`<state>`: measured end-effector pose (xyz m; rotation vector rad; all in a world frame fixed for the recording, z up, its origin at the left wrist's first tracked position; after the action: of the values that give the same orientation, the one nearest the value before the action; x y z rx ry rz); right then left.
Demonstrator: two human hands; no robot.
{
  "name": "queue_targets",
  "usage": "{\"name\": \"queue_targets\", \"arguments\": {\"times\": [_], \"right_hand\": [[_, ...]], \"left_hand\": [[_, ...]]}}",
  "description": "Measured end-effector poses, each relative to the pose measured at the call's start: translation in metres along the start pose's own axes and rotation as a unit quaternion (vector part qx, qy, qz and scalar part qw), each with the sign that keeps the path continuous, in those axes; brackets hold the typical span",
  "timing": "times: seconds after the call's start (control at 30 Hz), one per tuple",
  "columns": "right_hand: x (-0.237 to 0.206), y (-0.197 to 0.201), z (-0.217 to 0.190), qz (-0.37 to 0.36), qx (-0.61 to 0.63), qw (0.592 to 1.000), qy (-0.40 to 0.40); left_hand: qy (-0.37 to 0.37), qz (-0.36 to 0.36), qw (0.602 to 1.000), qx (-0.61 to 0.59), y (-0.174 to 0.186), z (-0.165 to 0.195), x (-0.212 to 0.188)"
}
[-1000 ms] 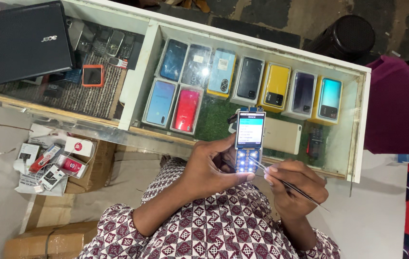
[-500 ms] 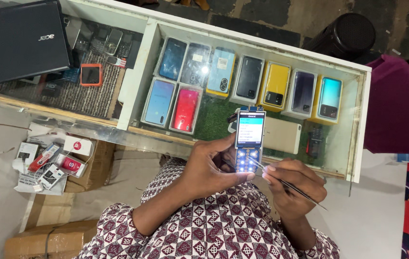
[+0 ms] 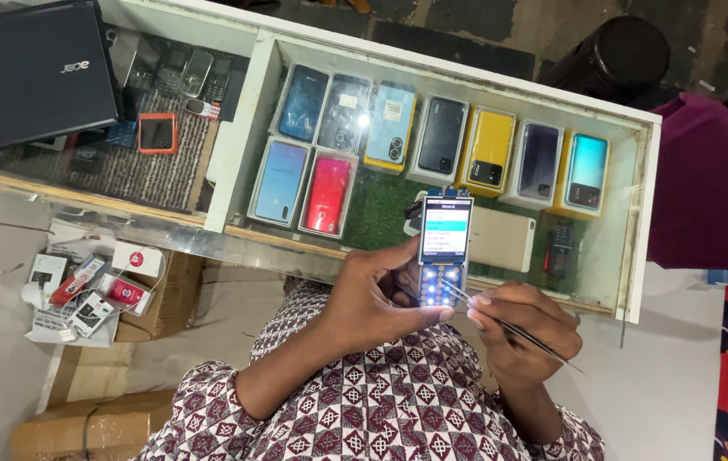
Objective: The person holds a disassembled keypad mobile phone, fits the screen onto the phone body, then uses a metal probe tool to press the keypad buttons while the powered-on phone displays menus, testing the device. They move around the shop and handle the phone over a glass display counter.
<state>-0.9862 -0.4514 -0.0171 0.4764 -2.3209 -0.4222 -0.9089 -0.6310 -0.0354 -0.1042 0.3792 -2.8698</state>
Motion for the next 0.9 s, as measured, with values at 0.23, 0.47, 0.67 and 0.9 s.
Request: {"name": "queue_targets", "arguments": {"times": [0.23,0.47,0.67,0.9], "right_hand": [[0.0029,-0.0008,-0.0008,0.008,0.015,1.0,0.004],[0.0016,0.0014,-0.0007,0.004,0.009,1.0,0.004],[-0.0012,0.0002,0.0017,-0.002,0.018,1.0,0.0],[-0.0029,0.0014,0.0028,0.005,0.02,1.0,-0.005]], "left_hand": [[0.015,0.005,1.0,-0.018,-0.0012,-0.0023,0.0017],[0.011,0.003,1.0,-0.006,-0.0019,-0.0033,0.0013],[0.011,0.004,1.0,-0.021,-0.0022,-0.0053,-0.0006],[0.024,0.007,0.999,-0.021,-0.0024,-0.0055,-0.0024]]}}
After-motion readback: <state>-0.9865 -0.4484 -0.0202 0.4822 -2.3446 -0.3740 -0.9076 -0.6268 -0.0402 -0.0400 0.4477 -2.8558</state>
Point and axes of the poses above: each hand's wrist, its own x-axis towards the middle knuckle, its own y-axis out of the back of the hand, z = x × y, the point moved 7 cm from there along x, towards the middle knuckle, and after that the axes turned 13 degrees about -x, right-handed, at the moved point
